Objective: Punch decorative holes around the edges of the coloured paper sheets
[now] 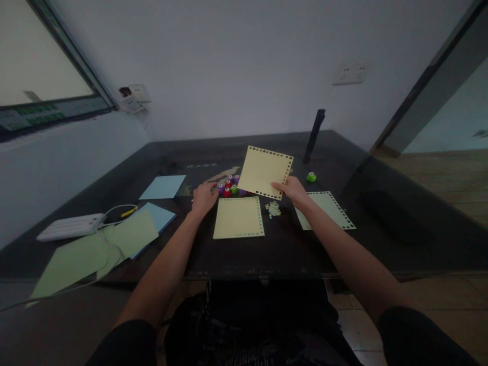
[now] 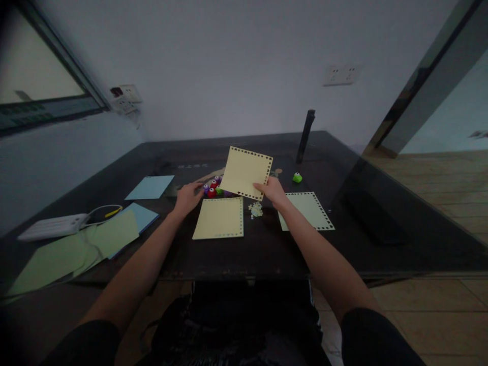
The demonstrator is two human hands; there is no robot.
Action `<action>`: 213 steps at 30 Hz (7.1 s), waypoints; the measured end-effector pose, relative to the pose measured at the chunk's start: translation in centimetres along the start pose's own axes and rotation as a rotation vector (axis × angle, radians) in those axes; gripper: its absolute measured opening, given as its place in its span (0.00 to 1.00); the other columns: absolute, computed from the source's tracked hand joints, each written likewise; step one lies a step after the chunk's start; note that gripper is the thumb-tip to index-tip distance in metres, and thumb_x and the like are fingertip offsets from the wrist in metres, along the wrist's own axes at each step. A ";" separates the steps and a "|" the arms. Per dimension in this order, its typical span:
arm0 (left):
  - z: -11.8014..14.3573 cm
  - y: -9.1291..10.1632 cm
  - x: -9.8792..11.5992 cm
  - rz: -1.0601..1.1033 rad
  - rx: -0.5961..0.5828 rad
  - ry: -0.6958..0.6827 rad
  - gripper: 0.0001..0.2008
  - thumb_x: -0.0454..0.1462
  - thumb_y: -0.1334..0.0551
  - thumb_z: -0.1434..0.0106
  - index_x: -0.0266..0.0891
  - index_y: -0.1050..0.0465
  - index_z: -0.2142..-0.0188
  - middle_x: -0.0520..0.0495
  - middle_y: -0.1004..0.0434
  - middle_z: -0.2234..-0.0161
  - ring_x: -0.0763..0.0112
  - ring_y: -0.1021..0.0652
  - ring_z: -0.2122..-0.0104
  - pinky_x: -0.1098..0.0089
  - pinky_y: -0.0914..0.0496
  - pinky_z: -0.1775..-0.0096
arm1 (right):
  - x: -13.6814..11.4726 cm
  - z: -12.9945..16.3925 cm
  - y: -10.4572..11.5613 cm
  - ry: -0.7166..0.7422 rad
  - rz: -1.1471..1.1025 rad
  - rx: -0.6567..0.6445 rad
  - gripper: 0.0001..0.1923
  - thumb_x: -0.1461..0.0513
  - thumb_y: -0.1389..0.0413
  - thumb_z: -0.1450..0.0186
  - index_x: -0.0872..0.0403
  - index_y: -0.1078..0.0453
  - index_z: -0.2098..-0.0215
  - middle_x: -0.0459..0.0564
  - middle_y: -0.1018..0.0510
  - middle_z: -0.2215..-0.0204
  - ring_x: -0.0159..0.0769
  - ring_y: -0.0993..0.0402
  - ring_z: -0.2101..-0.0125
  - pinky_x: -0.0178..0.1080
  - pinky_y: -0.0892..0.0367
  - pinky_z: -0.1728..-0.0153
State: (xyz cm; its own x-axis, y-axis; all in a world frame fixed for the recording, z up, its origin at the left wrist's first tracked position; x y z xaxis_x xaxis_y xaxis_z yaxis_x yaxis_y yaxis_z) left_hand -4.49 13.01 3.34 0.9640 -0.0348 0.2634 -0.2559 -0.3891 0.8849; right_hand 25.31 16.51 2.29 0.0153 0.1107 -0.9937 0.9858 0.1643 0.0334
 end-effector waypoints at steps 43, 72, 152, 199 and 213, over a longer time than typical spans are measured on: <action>6.2 -4.3 17.7 1.725 -0.509 0.372 0.17 0.32 0.33 0.47 0.38 0.32 0.57 0.48 0.25 0.67 0.74 0.22 0.69 0.72 0.28 0.63 | -1.7 4.4 5.9 0.040 -0.214 0.219 0.18 0.61 0.38 0.52 0.55 0.28 0.62 0.55 0.22 0.57 0.47 0.25 0.57 0.49 0.31 0.53; 6.9 -4.8 17.4 1.682 -0.553 0.384 0.10 0.34 0.34 0.44 0.34 0.28 0.61 0.43 0.22 0.64 0.70 0.22 0.66 0.68 0.28 0.61 | -1.5 5.8 4.8 0.097 -0.168 0.264 0.19 0.58 0.38 0.50 0.57 0.28 0.61 0.56 0.22 0.58 0.45 0.25 0.58 0.46 0.31 0.55; 6.6 -4.6 17.5 1.776 -0.486 0.347 0.13 0.37 0.30 0.50 0.33 0.28 0.66 0.46 0.24 0.67 0.71 0.23 0.67 0.69 0.29 0.62 | -3.9 6.7 4.3 0.199 0.068 0.229 0.19 0.55 0.37 0.50 0.58 0.25 0.63 0.56 0.20 0.62 0.45 0.23 0.63 0.46 0.28 0.61; 6.3 -4.4 17.0 1.686 -0.411 0.350 0.13 0.40 0.30 0.52 0.34 0.27 0.70 0.49 0.26 0.71 0.78 0.27 0.74 0.76 0.36 0.72 | -4.7 7.2 4.5 0.224 0.227 0.264 0.16 0.58 0.38 0.49 0.59 0.24 0.64 0.57 0.20 0.62 0.47 0.24 0.61 0.47 0.29 0.57; 6.2 -4.6 17.1 1.709 -0.429 0.323 0.11 0.38 0.31 0.49 0.34 0.26 0.68 0.48 0.25 0.71 0.78 0.27 0.73 0.73 0.32 0.66 | -4.5 7.0 4.6 0.251 0.231 0.258 0.16 0.57 0.38 0.48 0.58 0.24 0.63 0.56 0.20 0.61 0.47 0.24 0.60 0.48 0.29 0.56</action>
State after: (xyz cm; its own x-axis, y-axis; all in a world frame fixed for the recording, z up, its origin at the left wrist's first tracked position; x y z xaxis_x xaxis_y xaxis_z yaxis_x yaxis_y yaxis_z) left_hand 13.62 8.45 1.40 -0.4004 0.0818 0.9127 -0.9042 0.1264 -0.4080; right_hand 30.98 9.91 6.13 0.2305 0.3563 -0.9055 0.9713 -0.1396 0.1924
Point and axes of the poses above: each hand's wrist, its own z-axis away from the middle knuckle, its own y-axis out of the back of the hand, x = y × z, the point moved 10 cm from there along -z, towards the middle knuckle
